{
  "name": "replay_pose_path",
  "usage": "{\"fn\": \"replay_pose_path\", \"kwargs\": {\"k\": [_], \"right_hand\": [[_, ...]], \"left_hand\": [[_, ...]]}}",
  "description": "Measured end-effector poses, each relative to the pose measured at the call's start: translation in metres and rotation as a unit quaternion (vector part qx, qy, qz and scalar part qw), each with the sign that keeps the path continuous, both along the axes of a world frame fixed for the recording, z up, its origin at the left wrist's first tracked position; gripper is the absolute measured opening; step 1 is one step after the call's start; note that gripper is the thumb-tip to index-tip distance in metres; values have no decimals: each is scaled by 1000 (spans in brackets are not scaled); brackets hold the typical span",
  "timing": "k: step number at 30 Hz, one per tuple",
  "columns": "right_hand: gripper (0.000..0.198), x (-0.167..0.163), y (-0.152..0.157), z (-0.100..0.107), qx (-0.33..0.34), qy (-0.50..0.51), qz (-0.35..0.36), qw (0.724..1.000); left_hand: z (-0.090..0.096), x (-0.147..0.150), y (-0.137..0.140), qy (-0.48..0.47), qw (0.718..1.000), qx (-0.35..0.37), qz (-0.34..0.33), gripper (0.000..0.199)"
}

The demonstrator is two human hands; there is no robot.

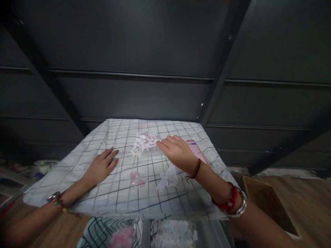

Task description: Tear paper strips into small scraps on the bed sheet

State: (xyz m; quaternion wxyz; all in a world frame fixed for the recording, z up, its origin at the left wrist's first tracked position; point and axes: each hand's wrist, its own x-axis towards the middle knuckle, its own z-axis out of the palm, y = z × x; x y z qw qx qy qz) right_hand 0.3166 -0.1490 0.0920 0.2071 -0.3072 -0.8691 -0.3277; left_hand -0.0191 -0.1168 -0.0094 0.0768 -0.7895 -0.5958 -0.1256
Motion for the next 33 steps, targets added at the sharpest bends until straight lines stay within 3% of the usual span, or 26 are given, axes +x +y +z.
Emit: {"fn": "replay_pose_path", "kwargs": {"k": [4, 12, 18, 21, 25, 29, 33], "right_hand": [[27, -7, 8, -2, 11, -3, -30, 999], [30, -9, 11, -4, -12, 3, 29, 999], [29, -9, 20, -4, 25, 10, 2, 1000], [29, -10, 30, -8, 9, 3, -3, 1000], [33, -2, 37, -8, -30, -1, 38, 999], [34, 5, 38, -2, -7, 27, 64, 998], [34, 4, 39, -7, 26, 38, 45, 998]], "left_hand": [[-1, -1, 0, 3, 1000, 3, -6, 53], [-4, -3, 0, 10, 1000, 14, -9, 50], [-6, -2, 1, 7, 1000, 11, -1, 50], [-5, -1, -1, 13, 1000, 0, 5, 50], [4, 2, -2, 48, 998, -35, 18, 50], [20, 10, -3, 91, 991, -91, 30, 50], [38, 17, 3, 125, 980, -145, 56, 50]]}}
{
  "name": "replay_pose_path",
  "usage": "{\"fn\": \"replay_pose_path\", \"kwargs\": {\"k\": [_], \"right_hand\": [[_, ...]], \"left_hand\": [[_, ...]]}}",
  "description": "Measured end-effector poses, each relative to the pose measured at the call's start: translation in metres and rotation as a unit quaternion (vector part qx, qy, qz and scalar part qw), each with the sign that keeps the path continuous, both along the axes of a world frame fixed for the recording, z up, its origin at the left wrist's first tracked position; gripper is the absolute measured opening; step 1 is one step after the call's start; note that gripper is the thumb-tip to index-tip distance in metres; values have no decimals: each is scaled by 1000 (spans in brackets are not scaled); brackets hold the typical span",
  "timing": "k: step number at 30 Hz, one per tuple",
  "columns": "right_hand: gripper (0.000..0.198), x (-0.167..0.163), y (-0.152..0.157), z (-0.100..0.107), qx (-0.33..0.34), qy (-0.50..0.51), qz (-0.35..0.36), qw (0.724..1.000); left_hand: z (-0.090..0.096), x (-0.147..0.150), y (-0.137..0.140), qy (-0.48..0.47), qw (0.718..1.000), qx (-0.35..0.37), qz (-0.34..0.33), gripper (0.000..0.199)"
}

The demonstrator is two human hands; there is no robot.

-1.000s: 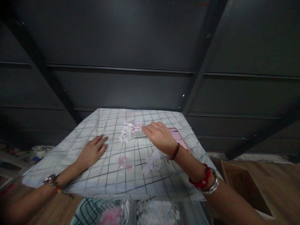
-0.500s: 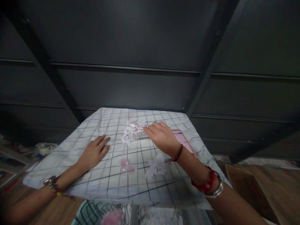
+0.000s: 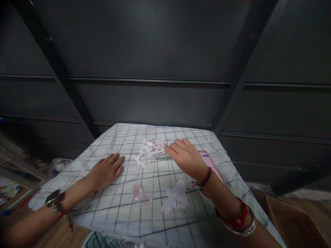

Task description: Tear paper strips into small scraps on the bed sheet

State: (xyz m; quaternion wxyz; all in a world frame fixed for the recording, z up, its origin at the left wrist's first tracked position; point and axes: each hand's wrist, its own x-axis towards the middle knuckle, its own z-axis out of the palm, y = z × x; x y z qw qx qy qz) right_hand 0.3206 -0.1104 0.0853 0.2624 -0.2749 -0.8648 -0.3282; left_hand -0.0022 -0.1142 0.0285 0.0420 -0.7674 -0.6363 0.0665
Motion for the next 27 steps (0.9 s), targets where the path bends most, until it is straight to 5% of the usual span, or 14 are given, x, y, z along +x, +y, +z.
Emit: {"fn": "replay_pose_path", "kwargs": {"k": [4, 9, 14, 19, 27], "right_hand": [[36, -1, 1, -10, -13, 19, -1, 1000], [31, -3, 0, -17, -25, 52, 5, 998], [27, -7, -1, -21, -38, 33, 6, 999], [32, -2, -1, -19, -33, 47, -18, 998], [33, 6, -6, -9, -64, 16, -25, 997]], "left_hand": [[23, 3, 24, -12, 999, -44, 18, 54], [39, 9, 72, -98, 993, 42, 50, 45], [10, 14, 98, -186, 969, 141, 82, 44], [-21, 4, 103, -197, 967, 145, 64, 43], [-23, 8, 98, -124, 984, 120, 54, 42]]}}
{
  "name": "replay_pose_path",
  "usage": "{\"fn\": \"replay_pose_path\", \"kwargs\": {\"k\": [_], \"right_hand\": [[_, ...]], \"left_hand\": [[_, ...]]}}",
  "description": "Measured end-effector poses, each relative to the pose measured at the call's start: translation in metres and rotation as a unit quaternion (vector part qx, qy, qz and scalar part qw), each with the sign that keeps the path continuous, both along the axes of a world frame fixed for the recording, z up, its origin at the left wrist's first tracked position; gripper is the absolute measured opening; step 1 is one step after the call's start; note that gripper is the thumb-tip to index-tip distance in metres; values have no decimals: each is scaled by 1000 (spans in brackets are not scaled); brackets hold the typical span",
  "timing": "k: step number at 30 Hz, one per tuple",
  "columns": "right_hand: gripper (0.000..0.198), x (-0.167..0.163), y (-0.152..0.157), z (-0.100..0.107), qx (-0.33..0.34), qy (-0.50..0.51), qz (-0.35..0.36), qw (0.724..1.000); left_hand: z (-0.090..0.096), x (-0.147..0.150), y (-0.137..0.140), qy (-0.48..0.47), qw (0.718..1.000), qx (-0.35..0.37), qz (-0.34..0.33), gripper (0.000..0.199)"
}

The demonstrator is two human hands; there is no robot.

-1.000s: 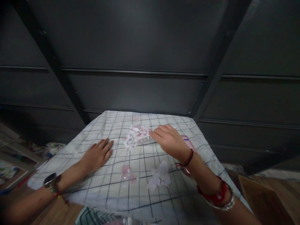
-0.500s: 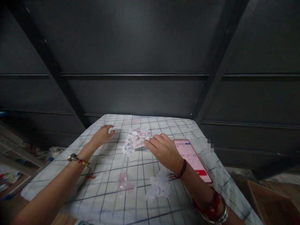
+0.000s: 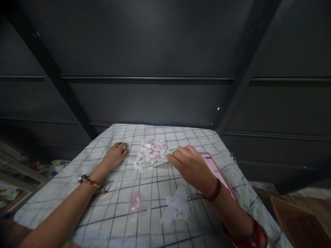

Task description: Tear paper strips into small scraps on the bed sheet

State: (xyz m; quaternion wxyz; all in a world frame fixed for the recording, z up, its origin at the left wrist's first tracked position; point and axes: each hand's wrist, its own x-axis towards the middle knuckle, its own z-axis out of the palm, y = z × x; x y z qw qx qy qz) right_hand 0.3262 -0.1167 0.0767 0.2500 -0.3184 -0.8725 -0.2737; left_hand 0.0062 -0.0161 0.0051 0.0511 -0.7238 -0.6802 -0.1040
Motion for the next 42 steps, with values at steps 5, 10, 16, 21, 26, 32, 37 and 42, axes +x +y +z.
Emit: {"fn": "replay_pose_path", "kwargs": {"k": [5, 10, 16, 21, 26, 32, 37, 42], "right_hand": [[32, -2, -1, 0, 24, 9, 3, 1000], [33, 7, -1, 5, -9, 9, 26, 1000], [32, 14, 3, 2, -9, 39, 28, 999], [32, 16, 6, -2, -61, 34, 69, 995], [33, 14, 4, -1, -42, 64, 70, 995], [29, -16, 2, -14, 17, 55, 22, 998], [26, -14, -2, -10, 0, 33, 55, 998], [27, -12, -4, -8, 18, 60, 59, 996]], "left_hand": [[1, 4, -4, 17, 1000, -2, 9, 42], [2, 4, -4, 13, 1000, -7, 5, 44], [-1, 5, -6, 24, 1000, -6, 13, 43], [-2, 5, -7, 25, 999, -16, 15, 45], [-1, 5, -6, 23, 999, -33, 24, 48], [-3, 2, -4, 21, 1000, -6, 12, 46], [-2, 1, -5, 17, 1000, 0, 9, 47], [-5, 1, -3, 18, 1000, -4, 12, 47]]}}
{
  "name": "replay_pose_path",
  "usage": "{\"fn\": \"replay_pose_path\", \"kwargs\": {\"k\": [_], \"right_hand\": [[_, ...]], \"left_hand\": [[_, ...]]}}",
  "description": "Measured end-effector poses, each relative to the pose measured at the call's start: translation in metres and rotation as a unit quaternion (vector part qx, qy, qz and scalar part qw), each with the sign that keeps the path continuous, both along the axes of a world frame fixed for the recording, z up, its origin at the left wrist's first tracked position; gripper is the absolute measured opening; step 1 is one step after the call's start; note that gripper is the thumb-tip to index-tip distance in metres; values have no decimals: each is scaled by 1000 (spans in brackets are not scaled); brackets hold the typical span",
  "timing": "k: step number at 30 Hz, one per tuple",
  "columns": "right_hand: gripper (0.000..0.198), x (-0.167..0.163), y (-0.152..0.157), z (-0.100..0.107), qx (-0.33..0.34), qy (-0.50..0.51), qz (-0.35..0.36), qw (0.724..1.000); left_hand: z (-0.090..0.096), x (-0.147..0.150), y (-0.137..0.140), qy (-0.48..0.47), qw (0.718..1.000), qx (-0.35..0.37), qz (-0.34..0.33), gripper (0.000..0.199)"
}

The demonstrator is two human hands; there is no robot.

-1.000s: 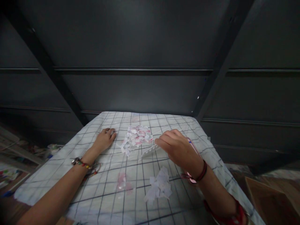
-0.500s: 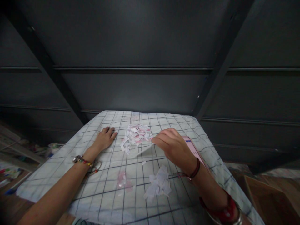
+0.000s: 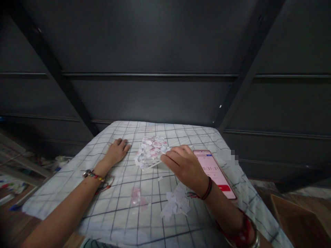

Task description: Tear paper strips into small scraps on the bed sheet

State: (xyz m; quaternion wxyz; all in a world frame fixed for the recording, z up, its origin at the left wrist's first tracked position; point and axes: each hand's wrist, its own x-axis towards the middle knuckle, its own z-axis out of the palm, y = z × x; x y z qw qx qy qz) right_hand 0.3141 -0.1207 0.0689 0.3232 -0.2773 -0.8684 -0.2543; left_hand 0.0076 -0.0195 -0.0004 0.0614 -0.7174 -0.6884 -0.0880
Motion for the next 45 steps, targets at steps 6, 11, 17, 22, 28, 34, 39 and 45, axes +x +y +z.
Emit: {"fn": "replay_pose_path", "kwargs": {"k": [6, 11, 17, 22, 28, 34, 39, 45], "right_hand": [[24, -3, -1, -1, -1, -30, 3, 1000], [33, 3, -1, 6, -5, -29, -12, 999], [33, 8, -2, 10, -19, -50, -9, 999], [34, 22, 0, 15, -39, -39, -4, 998], [28, 34, 6, 13, -97, -41, 14, 994], [33, 46, 10, 14, -114, -15, 29, 993], [32, 50, 11, 16, -147, -6, 52, 988], [24, 54, 7, 21, -120, 47, 67, 989]], "left_hand": [[-3, -2, 3, -3, 1000, -5, 0, 47], [2, -1, 1, 0, 1000, -28, 1, 50], [2, 0, 1, -3, 1000, -30, 2, 52], [-3, -3, 4, -2, 1000, -12, -5, 49], [-9, -4, 8, 8, 1000, -13, 5, 50], [-8, -5, 11, -3, 1000, -16, -8, 53], [-4, -5, 9, -10, 999, -31, -4, 54], [0, -2, 4, -9, 1000, -17, -3, 54]]}}
